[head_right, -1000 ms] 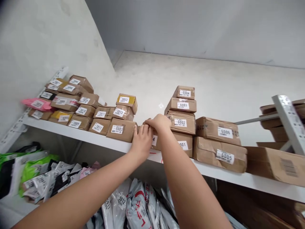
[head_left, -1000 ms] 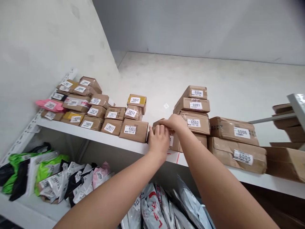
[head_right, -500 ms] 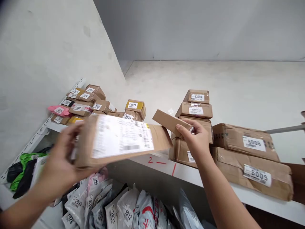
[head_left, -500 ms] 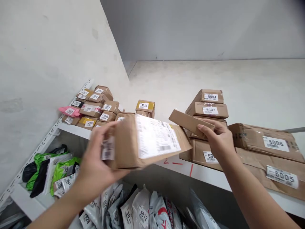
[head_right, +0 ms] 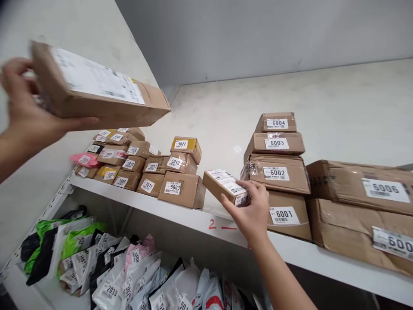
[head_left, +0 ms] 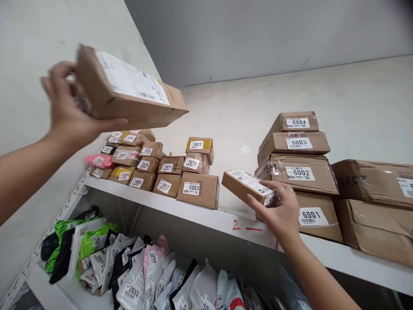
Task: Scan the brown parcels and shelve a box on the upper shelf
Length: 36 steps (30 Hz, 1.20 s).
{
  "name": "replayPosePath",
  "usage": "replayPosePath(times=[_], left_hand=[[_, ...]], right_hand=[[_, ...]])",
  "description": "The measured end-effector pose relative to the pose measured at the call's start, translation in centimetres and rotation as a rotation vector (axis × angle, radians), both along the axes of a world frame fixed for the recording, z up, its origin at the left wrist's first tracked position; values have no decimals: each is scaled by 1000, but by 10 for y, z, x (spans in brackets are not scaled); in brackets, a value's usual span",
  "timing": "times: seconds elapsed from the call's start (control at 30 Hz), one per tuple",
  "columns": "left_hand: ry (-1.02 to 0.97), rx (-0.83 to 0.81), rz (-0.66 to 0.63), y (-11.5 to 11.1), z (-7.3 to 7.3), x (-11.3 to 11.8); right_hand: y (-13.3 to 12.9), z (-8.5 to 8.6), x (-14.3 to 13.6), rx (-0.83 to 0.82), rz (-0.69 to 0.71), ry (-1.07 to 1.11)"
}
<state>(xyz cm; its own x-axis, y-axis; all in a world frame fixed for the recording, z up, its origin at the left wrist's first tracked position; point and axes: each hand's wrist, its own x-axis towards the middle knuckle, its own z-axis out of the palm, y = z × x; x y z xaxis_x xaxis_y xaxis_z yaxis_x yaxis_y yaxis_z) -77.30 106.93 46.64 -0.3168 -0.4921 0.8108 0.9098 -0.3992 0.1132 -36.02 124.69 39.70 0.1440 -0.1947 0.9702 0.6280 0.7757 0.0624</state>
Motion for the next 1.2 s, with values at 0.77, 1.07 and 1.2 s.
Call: replayPosePath(times=[0.77,1.07,1.2], left_hand=[[158,-510,43,185,88,28],[381,-716,66,193,79,3],[445,-781,85,191,78,-1]], right_hand=[[5,-13,1,-224,51,-9],[8,-12,2,-219,50,6],[7,-12,1,-217,47,19]])
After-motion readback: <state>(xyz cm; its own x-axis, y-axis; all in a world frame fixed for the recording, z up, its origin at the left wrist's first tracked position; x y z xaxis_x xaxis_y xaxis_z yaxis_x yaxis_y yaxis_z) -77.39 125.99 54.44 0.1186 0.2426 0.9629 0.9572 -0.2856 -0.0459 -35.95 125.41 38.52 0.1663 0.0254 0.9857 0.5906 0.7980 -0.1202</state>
